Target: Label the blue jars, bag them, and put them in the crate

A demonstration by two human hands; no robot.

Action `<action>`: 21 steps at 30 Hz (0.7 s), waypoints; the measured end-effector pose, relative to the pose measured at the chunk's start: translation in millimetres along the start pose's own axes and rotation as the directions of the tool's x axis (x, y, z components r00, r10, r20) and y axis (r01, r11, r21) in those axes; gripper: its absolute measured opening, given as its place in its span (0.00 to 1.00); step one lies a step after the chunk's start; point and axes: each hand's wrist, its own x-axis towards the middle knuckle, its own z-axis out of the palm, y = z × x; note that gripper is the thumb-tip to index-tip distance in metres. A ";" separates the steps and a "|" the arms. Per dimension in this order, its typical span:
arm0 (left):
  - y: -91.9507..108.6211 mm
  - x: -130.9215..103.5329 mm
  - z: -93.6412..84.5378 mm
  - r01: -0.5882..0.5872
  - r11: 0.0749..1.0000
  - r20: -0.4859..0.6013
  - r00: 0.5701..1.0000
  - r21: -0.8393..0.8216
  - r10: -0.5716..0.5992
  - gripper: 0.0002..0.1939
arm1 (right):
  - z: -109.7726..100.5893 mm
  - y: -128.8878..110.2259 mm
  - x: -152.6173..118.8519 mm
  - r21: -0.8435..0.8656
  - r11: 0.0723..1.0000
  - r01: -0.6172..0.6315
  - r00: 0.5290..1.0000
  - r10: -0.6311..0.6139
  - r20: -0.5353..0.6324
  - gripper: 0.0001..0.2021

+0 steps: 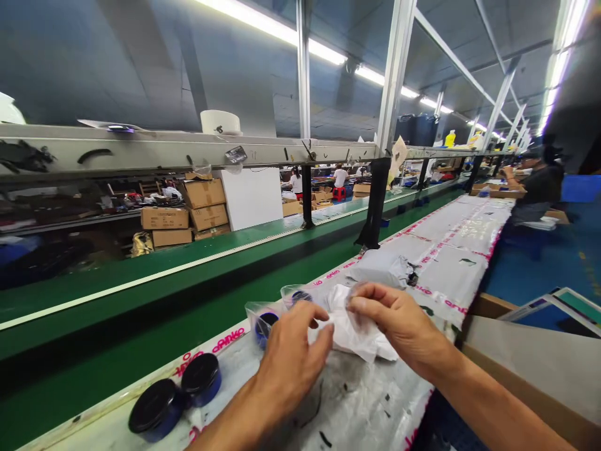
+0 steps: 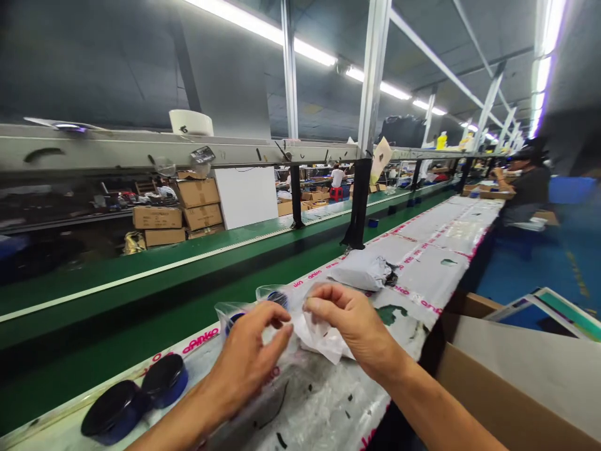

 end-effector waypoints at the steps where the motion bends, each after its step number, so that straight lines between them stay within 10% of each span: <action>1: 4.1 -1.9 -10.4 0.091 0.982 -0.019 0.995 -0.165 -0.095 0.09 | 10.4 3.5 2.8 -0.003 1.000 -0.012 0.999 0.012 0.044 0.12; 4: 11.7 -8.2 -37.3 0.237 0.813 0.063 0.969 -0.532 -0.240 0.17 | 41.9 10.7 11.4 -0.030 0.998 -0.047 0.986 0.051 0.160 0.14; 10: -9.1 -35.7 -74.2 0.355 0.605 0.163 0.923 -0.712 -0.349 0.20 | 91.3 17.5 19.4 -0.091 0.988 -0.121 0.908 0.147 0.391 0.15; 15: -25.1 -62.5 -92.6 0.336 0.600 0.109 0.917 -0.726 -0.383 0.22 | 116.6 26.9 17.4 -0.114 0.980 -0.164 0.826 0.200 0.527 0.16; 21: -30.9 -76.8 -98.5 0.249 0.690 -0.162 0.866 -0.680 -0.472 0.22 | 146.6 46.4 15.5 -0.072 0.978 -0.194 0.848 0.204 0.489 0.16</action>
